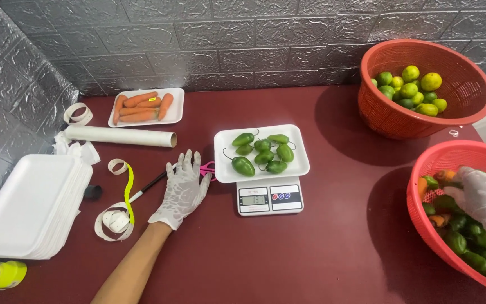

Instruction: Weighing and arranging green peppers on a tray for packaging using a digital scale.

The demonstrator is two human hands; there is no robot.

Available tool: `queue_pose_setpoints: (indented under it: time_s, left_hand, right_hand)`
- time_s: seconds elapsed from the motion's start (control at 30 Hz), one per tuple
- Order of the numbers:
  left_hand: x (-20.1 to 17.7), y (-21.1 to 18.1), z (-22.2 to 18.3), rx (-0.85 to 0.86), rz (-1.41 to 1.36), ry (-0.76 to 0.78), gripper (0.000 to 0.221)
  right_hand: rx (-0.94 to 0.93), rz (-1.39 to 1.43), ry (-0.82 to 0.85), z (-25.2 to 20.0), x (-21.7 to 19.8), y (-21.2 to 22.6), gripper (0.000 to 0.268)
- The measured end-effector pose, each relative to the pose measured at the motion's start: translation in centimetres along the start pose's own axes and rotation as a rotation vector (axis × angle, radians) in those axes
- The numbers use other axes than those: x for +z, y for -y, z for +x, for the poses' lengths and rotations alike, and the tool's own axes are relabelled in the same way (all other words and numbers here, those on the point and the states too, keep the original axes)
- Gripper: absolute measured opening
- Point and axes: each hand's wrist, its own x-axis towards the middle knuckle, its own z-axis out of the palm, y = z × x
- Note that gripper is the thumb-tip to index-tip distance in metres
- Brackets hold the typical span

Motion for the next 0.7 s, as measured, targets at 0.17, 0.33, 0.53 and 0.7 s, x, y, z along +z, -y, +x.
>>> queue_pose_setpoints:
  time_s: [0.17,0.33,0.53,0.7]
  left_hand:
    - [0.6,0.0,-0.2,0.003,-0.021,0.015,0.071]
    - [0.5,0.2,-0.2,0.011,-0.053,0.026,0.070]
    - [0.5,0.1,-0.2,0.012,-0.086,0.080,0.072]
    - [0.4,-0.1,-0.1,0.001,-0.046,0.047,0.072]
  right_hand:
    - [0.070,0.141,-0.014,-4.8,-8.6,4.6,0.027]
    - [0.048,0.004,0.205,-3.8,-11.5,7.2,0.035]
    - [0.112,0.121,0.268,-1.4,-7.7,4.5,0.038]
    - [-0.080,0.133,-0.013,3.9,3.3,-1.7,0.039]
